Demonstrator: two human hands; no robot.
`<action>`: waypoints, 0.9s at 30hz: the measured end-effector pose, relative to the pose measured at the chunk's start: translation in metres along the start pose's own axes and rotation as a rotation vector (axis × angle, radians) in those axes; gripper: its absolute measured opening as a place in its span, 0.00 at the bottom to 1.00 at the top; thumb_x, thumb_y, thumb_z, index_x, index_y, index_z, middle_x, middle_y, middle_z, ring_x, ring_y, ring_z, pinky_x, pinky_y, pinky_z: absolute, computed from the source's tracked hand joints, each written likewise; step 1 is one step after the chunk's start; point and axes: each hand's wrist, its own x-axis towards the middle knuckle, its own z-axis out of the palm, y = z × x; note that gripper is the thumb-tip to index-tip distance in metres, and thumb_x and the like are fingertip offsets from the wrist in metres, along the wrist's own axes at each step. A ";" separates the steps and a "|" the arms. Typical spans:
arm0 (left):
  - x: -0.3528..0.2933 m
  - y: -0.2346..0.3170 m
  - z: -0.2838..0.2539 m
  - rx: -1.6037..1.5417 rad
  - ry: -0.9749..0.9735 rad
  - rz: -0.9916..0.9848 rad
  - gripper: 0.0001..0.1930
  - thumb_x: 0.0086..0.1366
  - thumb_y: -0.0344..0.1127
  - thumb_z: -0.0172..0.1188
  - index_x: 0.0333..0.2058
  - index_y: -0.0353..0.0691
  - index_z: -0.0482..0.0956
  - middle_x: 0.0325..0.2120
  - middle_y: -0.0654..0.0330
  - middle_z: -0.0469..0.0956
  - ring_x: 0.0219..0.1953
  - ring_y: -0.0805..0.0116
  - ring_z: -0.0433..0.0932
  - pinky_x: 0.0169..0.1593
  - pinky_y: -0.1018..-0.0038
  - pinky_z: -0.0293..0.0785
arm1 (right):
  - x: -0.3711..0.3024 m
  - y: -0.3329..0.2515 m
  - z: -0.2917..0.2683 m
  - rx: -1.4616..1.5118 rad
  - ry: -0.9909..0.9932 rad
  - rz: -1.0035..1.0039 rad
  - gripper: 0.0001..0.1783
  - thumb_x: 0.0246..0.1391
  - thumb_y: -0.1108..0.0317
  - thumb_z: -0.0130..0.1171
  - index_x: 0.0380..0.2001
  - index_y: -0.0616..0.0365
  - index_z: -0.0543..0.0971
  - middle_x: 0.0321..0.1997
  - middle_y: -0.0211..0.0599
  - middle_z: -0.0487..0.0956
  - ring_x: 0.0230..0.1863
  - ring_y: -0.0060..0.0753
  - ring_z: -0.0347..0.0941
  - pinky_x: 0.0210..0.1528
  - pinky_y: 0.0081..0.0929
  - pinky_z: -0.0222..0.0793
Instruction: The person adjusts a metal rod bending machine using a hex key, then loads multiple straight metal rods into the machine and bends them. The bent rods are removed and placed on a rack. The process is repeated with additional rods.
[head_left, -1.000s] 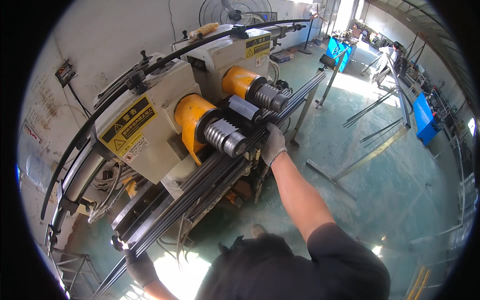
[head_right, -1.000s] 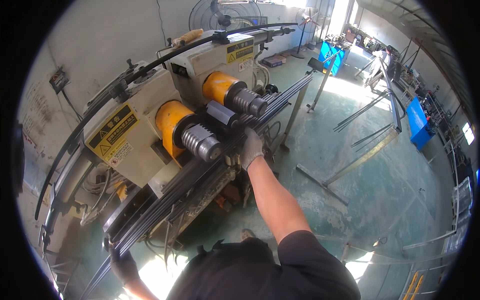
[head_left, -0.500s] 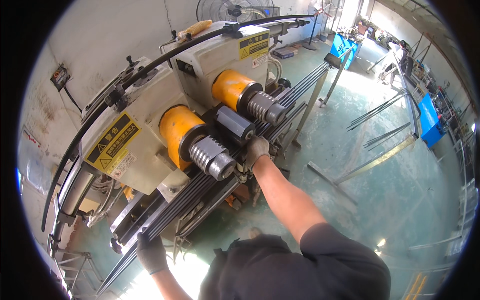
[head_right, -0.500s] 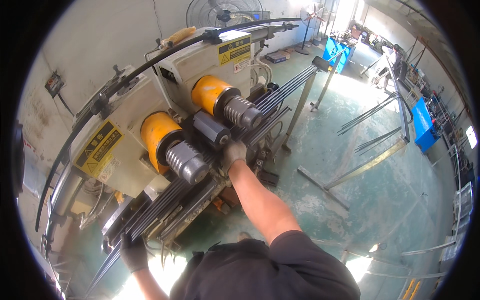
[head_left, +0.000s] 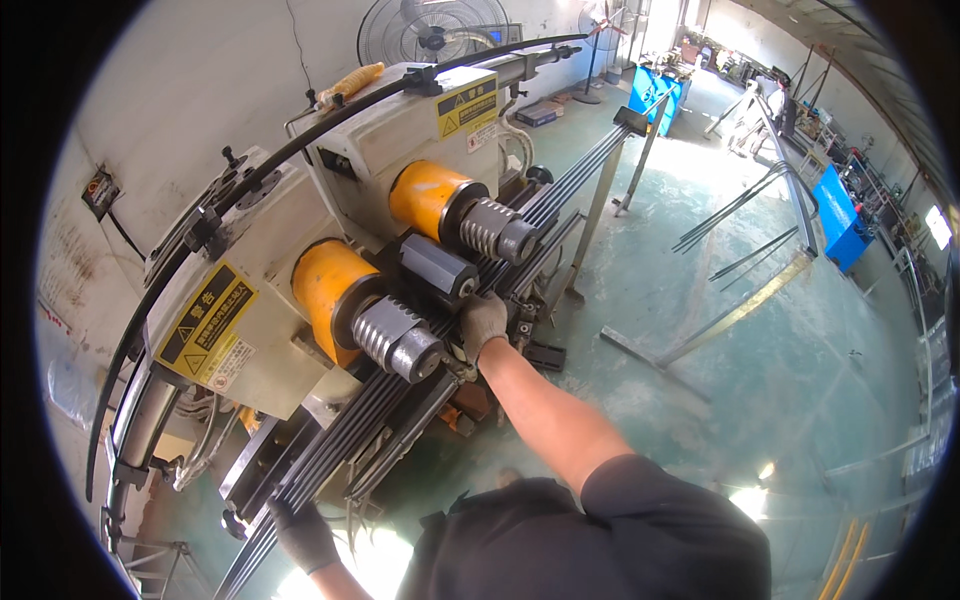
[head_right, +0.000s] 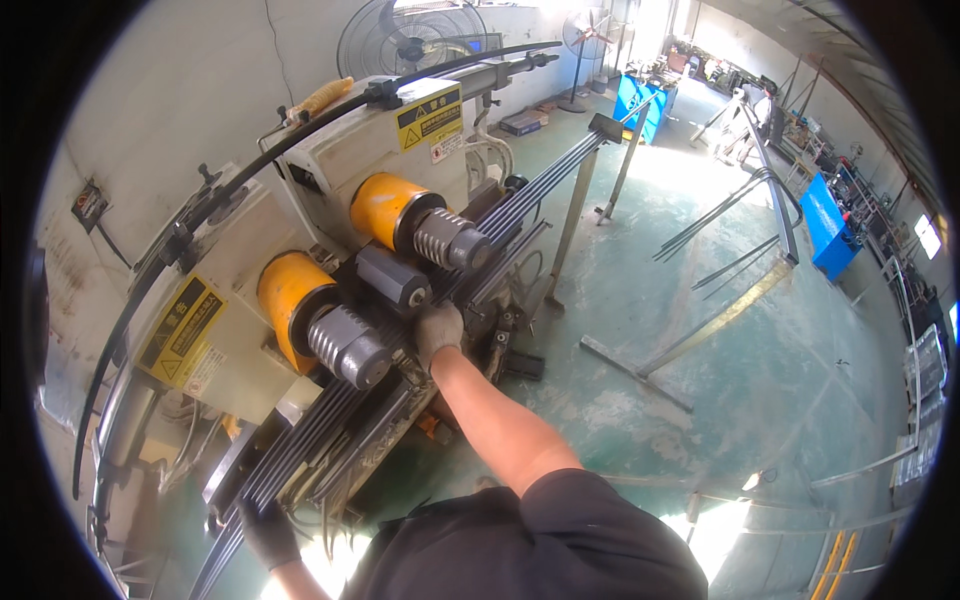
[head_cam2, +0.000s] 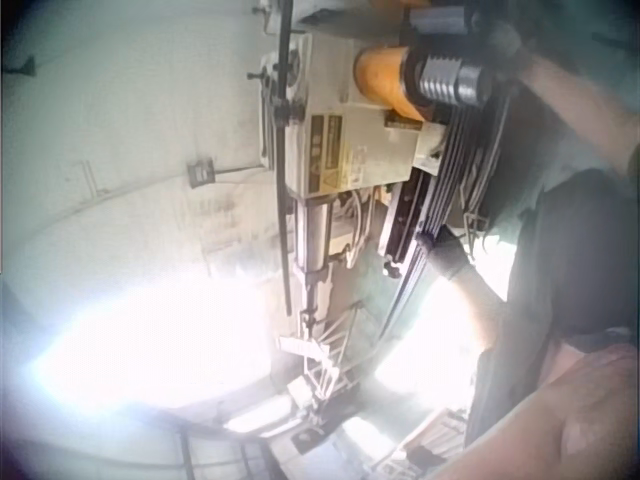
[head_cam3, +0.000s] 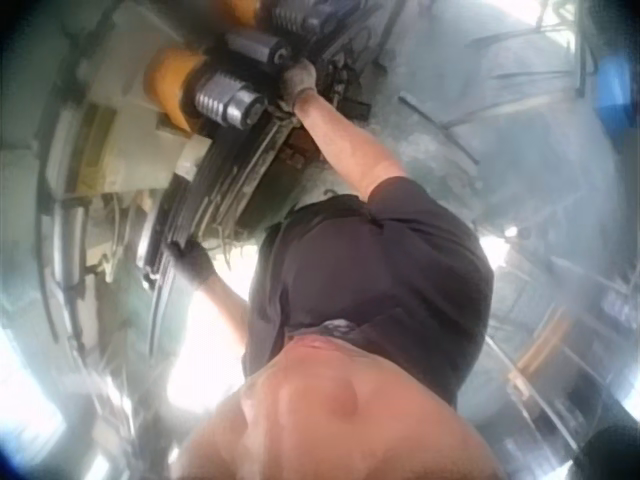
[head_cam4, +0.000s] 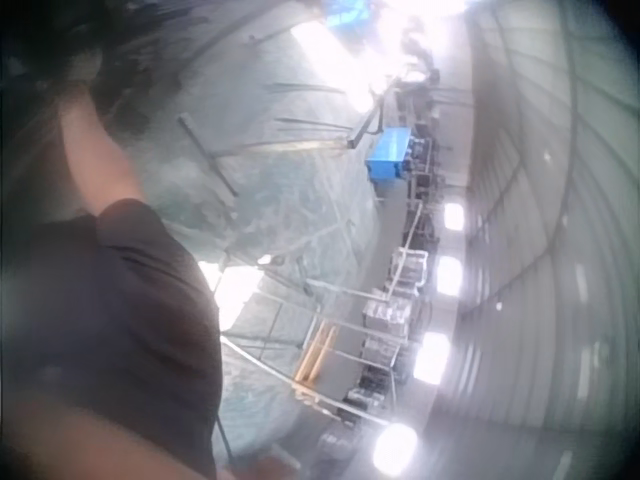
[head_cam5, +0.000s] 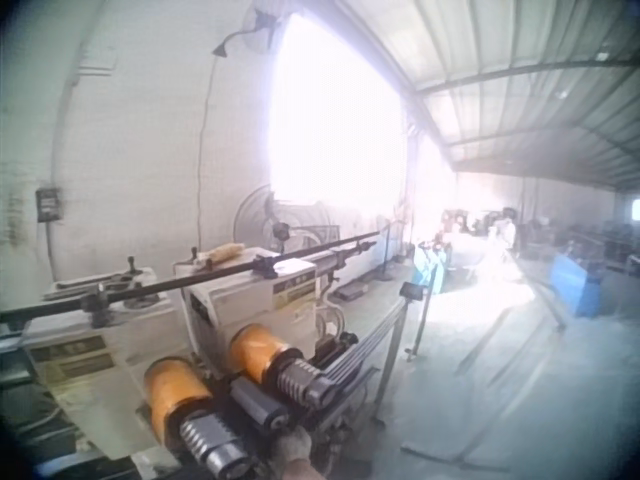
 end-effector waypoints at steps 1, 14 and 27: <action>-0.001 -0.005 0.012 -0.137 -0.084 -0.029 0.22 0.91 0.40 0.53 0.70 0.30 0.79 0.65 0.47 0.86 0.67 0.61 0.83 0.73 0.63 0.76 | 0.000 -0.004 0.000 -0.011 0.034 0.019 0.17 0.73 0.66 0.63 0.56 0.68 0.86 0.48 0.48 0.89 0.44 0.44 0.87 0.46 0.42 0.83; -0.002 0.004 -0.012 0.512 0.014 0.260 0.28 0.81 0.28 0.65 0.74 0.25 0.72 0.69 0.46 0.83 0.69 0.59 0.83 0.73 0.67 0.77 | 0.007 0.005 -0.027 -0.391 -0.028 -0.156 0.35 0.77 0.37 0.59 0.45 0.66 0.88 0.37 0.51 0.85 0.41 0.50 0.81 0.48 0.43 0.73; -0.051 0.068 0.095 0.568 -0.090 0.282 0.15 0.78 0.25 0.69 0.60 0.37 0.86 0.52 0.52 0.92 0.53 0.63 0.91 0.59 0.66 0.86 | 0.003 0.035 -0.084 -0.456 -0.023 -0.457 0.25 0.82 0.50 0.61 0.61 0.64 0.82 0.54 0.38 0.82 0.51 0.33 0.77 0.57 0.38 0.74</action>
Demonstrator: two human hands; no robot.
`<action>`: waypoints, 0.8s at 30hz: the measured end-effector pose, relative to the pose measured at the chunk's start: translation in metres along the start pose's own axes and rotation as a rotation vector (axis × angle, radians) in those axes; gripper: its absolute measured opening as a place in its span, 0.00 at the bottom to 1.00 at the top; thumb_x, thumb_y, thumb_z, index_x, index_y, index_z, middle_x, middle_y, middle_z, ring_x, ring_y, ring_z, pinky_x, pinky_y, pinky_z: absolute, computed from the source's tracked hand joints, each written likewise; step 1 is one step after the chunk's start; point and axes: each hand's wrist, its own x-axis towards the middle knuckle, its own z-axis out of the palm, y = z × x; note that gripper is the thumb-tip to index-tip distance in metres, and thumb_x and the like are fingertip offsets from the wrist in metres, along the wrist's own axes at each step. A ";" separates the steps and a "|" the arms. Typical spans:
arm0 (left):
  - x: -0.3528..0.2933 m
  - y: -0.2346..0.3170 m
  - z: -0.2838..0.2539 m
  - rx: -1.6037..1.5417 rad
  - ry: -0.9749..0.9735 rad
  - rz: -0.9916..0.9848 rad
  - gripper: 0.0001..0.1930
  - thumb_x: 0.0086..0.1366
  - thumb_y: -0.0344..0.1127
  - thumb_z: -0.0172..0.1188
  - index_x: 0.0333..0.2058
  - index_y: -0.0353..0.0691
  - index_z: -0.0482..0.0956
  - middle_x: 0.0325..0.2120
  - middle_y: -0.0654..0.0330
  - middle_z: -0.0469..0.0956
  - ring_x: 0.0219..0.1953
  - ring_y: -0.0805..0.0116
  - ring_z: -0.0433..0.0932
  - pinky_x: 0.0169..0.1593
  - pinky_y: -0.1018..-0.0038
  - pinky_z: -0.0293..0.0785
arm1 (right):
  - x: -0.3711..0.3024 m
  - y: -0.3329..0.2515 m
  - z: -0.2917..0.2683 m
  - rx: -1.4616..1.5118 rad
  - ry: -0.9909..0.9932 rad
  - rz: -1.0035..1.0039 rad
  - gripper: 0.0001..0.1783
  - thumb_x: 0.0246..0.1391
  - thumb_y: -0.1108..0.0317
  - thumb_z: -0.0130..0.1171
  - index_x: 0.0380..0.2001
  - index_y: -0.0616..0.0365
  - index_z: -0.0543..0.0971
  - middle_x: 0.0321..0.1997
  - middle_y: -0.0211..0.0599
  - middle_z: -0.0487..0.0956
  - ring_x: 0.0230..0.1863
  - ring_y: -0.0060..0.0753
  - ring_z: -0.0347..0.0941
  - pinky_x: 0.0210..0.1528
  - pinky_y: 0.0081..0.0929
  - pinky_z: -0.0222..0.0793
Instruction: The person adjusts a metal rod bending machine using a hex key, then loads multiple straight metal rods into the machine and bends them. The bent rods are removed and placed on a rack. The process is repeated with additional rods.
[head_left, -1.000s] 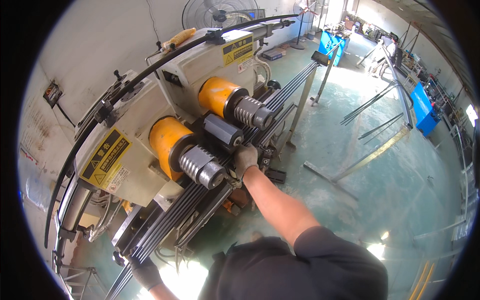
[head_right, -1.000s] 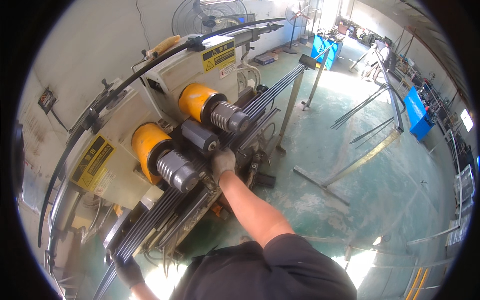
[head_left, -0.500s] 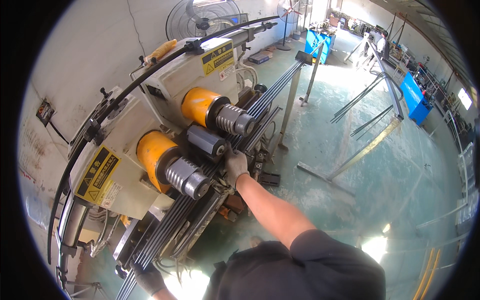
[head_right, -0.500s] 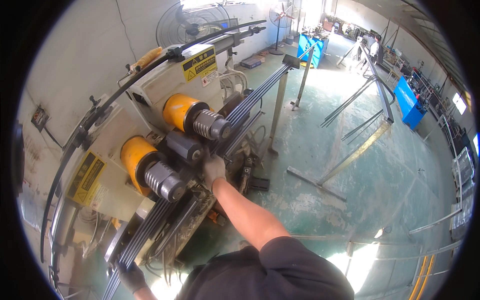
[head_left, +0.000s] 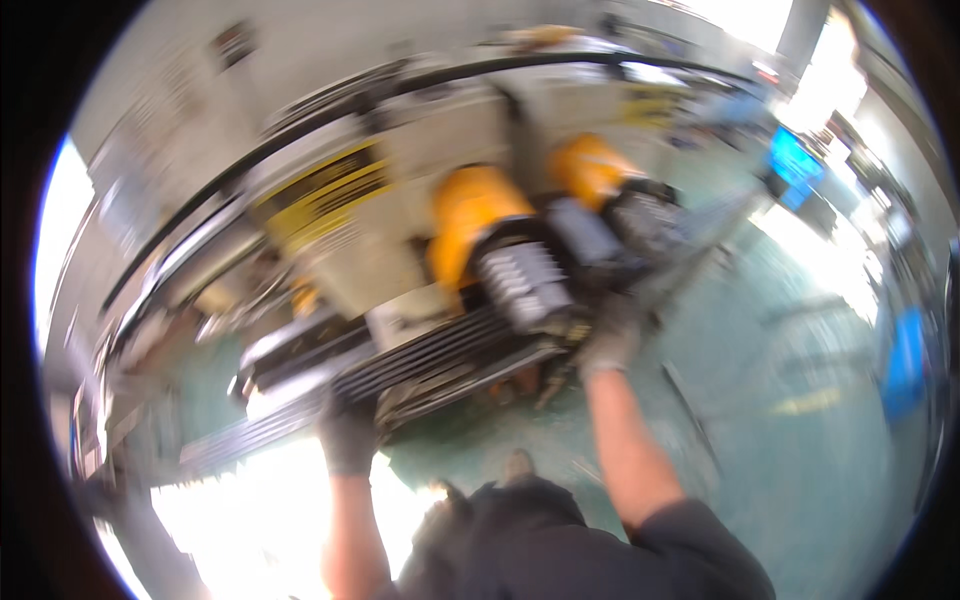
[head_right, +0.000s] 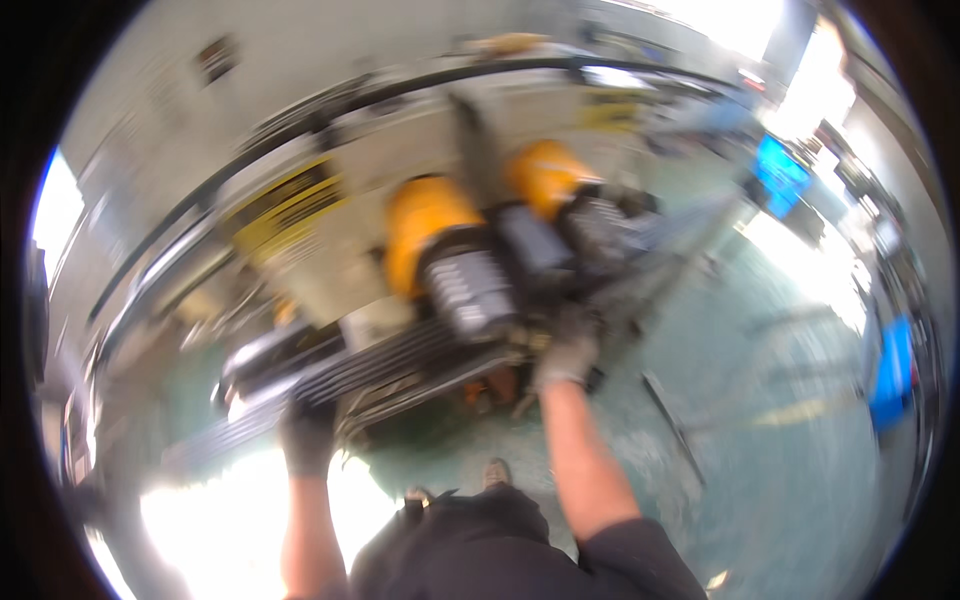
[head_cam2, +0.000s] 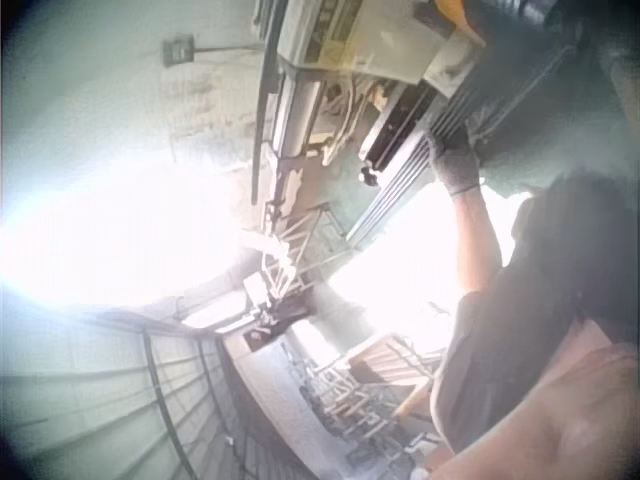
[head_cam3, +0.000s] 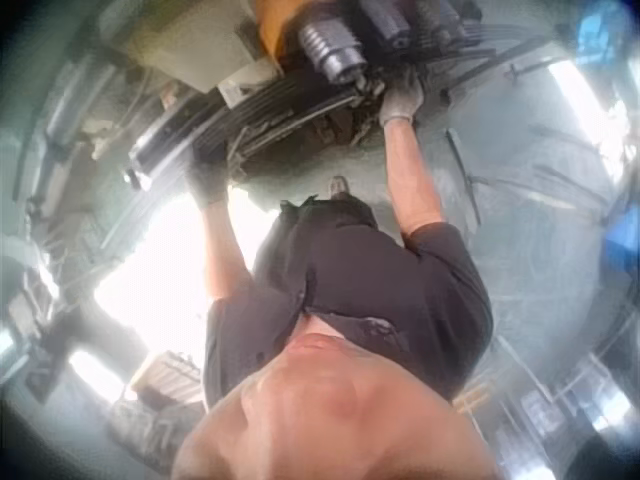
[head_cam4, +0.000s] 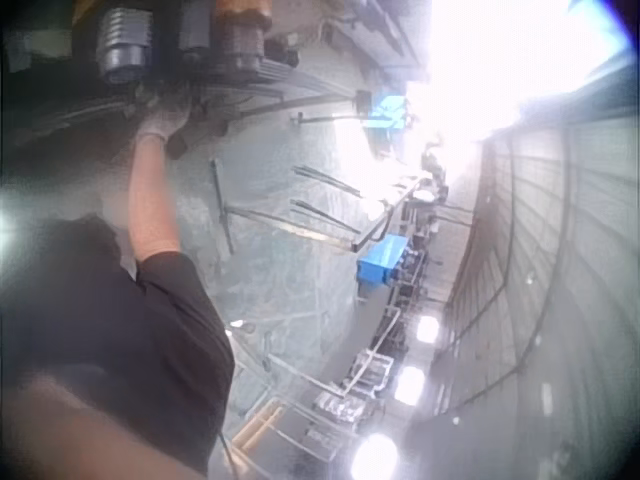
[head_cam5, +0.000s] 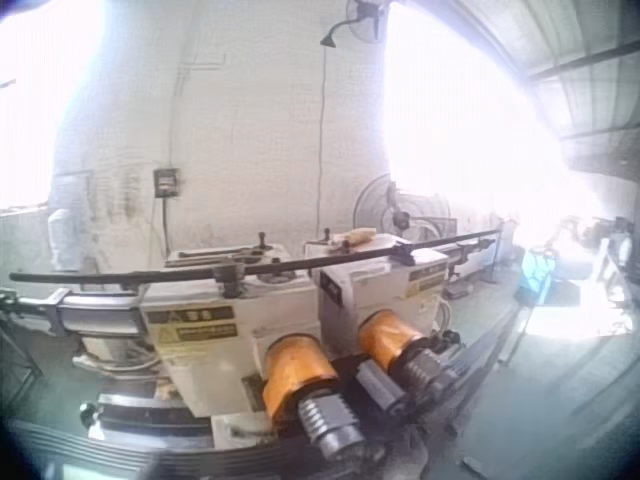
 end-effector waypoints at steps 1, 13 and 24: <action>0.001 -0.017 -0.014 -0.188 0.018 -0.033 0.15 0.78 0.27 0.69 0.60 0.37 0.86 0.52 0.52 0.92 0.54 0.62 0.91 0.60 0.66 0.86 | -0.008 0.009 -0.015 0.036 -0.016 0.037 0.26 0.82 0.51 0.60 0.65 0.64 0.81 0.58 0.39 0.82 0.56 0.35 0.78 0.61 0.39 0.74; 0.006 -0.203 -0.327 -1.395 0.738 -0.502 0.14 0.87 0.38 0.55 0.53 0.30 0.81 0.50 0.44 0.88 0.55 0.50 0.86 0.66 0.53 0.85 | -0.220 0.247 -0.207 -0.629 -0.189 0.798 0.26 0.78 0.53 0.62 0.65 0.61 0.84 0.61 0.47 0.89 0.59 0.46 0.88 0.56 0.39 0.85; -0.018 -0.272 -0.435 -0.832 0.470 -0.277 0.23 0.73 0.29 0.75 0.64 0.34 0.83 0.59 0.56 0.88 0.67 0.58 0.83 0.75 0.62 0.79 | -0.255 0.269 -0.231 -2.012 -0.999 -0.212 0.15 0.76 0.61 0.63 0.55 0.48 0.93 0.59 0.43 0.92 0.59 0.48 0.91 0.56 0.43 0.89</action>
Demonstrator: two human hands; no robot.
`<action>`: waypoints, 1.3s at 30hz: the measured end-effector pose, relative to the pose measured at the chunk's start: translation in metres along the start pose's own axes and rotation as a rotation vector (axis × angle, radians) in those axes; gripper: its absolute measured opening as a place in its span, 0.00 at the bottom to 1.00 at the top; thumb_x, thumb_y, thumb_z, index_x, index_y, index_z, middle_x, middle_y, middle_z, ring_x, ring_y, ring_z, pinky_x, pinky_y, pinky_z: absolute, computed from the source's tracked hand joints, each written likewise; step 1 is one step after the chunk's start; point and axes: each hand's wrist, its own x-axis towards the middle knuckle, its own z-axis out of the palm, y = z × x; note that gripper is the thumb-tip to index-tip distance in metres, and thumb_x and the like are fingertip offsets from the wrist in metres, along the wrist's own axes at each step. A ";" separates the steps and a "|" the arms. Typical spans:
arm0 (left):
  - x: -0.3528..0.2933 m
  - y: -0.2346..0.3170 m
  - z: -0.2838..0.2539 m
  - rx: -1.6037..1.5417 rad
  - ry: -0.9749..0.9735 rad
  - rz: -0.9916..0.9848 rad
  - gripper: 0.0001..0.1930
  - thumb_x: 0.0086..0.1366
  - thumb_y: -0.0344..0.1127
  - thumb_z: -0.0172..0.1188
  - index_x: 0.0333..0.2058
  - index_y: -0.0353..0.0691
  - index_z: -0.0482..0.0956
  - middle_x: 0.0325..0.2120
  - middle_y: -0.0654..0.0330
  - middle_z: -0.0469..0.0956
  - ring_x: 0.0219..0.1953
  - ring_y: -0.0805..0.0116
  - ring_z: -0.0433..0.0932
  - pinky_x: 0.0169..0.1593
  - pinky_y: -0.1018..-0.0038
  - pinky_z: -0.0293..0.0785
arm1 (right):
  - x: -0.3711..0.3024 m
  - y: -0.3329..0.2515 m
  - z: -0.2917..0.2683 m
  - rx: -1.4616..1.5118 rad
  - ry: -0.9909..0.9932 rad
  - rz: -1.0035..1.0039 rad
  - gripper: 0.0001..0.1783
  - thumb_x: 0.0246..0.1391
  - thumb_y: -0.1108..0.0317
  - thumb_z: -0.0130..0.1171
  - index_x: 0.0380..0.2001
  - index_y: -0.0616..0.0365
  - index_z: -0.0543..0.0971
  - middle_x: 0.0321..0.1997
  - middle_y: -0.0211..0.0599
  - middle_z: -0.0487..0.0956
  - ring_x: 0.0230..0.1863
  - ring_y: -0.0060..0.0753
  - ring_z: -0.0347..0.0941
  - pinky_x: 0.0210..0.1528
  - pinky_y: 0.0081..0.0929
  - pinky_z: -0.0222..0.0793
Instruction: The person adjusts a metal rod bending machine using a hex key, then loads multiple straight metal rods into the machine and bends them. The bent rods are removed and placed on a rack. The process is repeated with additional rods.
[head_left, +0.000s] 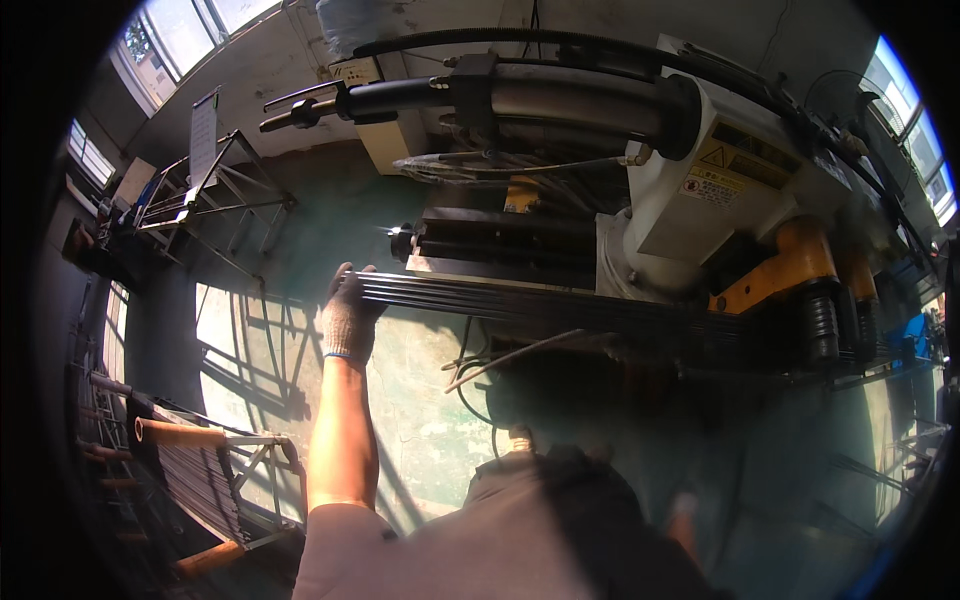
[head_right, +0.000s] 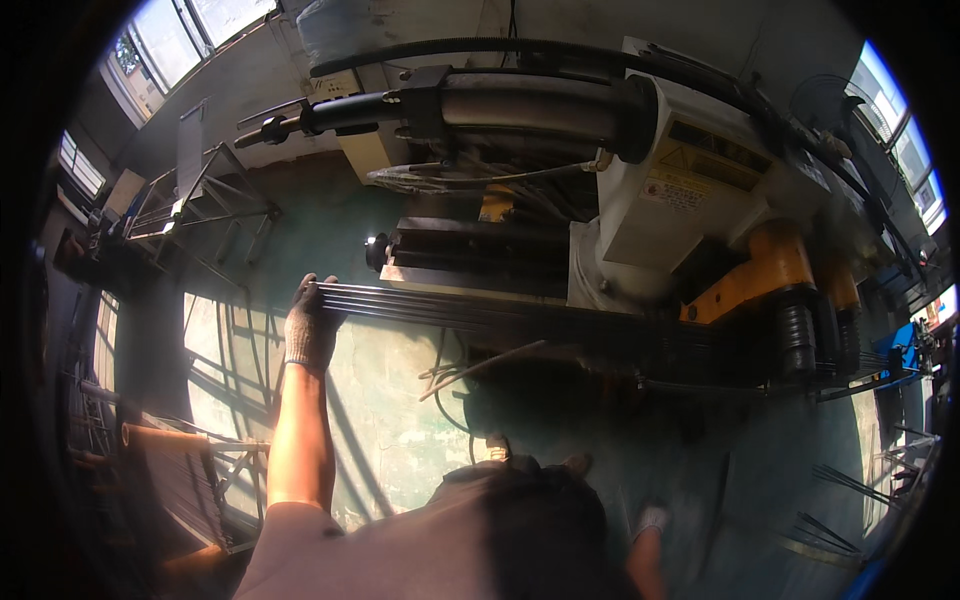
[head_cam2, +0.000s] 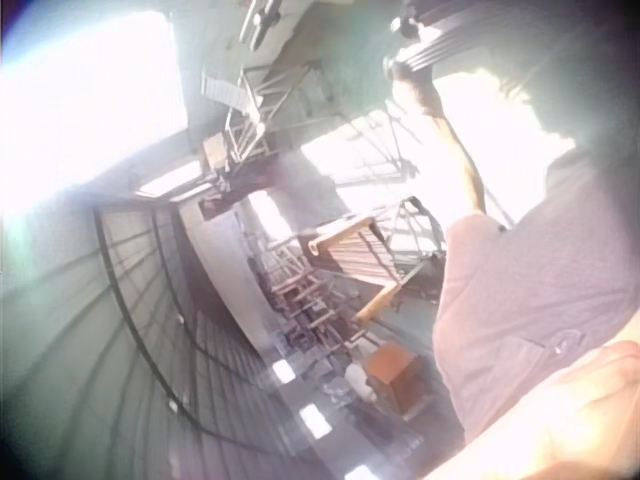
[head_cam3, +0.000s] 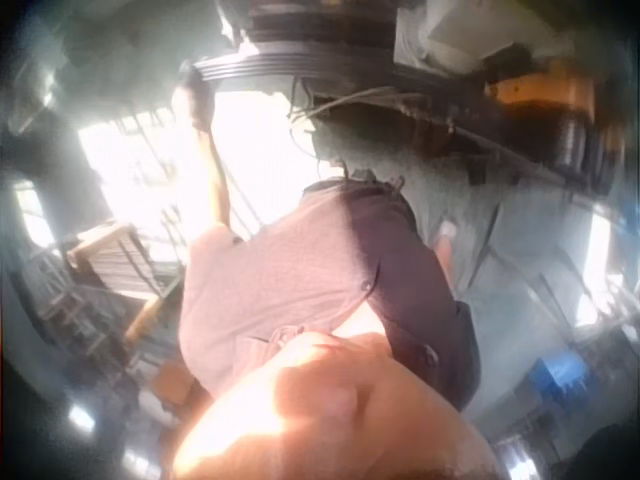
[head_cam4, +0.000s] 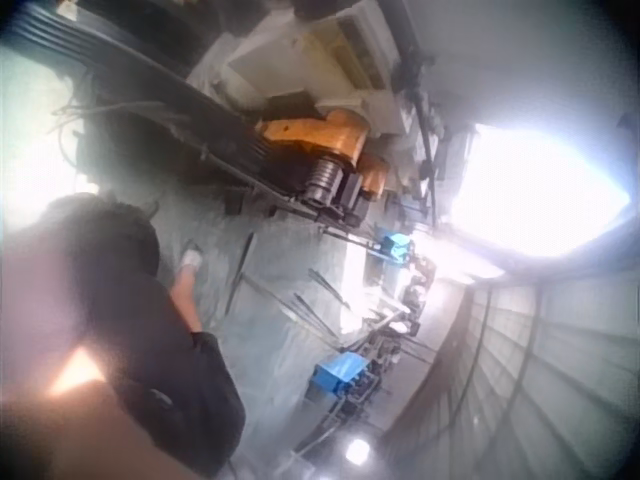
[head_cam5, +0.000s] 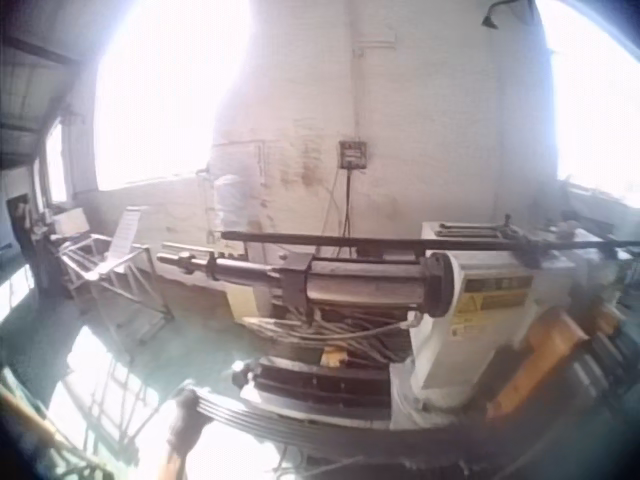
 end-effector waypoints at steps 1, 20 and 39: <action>-0.005 0.004 0.003 0.033 0.003 -0.023 0.24 0.71 0.28 0.75 0.64 0.34 0.84 0.60 0.56 0.89 0.68 0.58 0.82 0.76 0.64 0.78 | 0.002 0.004 0.004 -0.060 0.070 -0.055 0.15 0.77 0.62 0.61 0.56 0.45 0.93 0.61 0.39 0.92 0.60 0.47 0.91 0.57 0.44 0.89; -0.040 -0.023 0.051 -0.282 0.526 -0.130 0.42 0.89 0.61 0.46 0.84 0.33 0.57 0.84 0.43 0.62 0.85 0.46 0.61 0.88 0.47 0.57 | 0.107 -0.062 -0.178 0.699 -0.087 -0.171 0.28 0.80 0.55 0.48 0.75 0.49 0.81 0.76 0.50 0.82 0.75 0.58 0.78 0.77 0.51 0.74; -0.215 -0.246 0.283 1.550 -0.553 -0.048 0.06 0.67 0.35 0.70 0.41 0.46 0.90 0.45 0.57 0.88 0.52 0.54 0.87 0.53 0.59 0.86 | 0.232 0.112 -0.171 0.450 -0.053 -0.219 0.28 0.79 0.52 0.52 0.74 0.47 0.82 0.73 0.53 0.84 0.73 0.61 0.79 0.78 0.52 0.72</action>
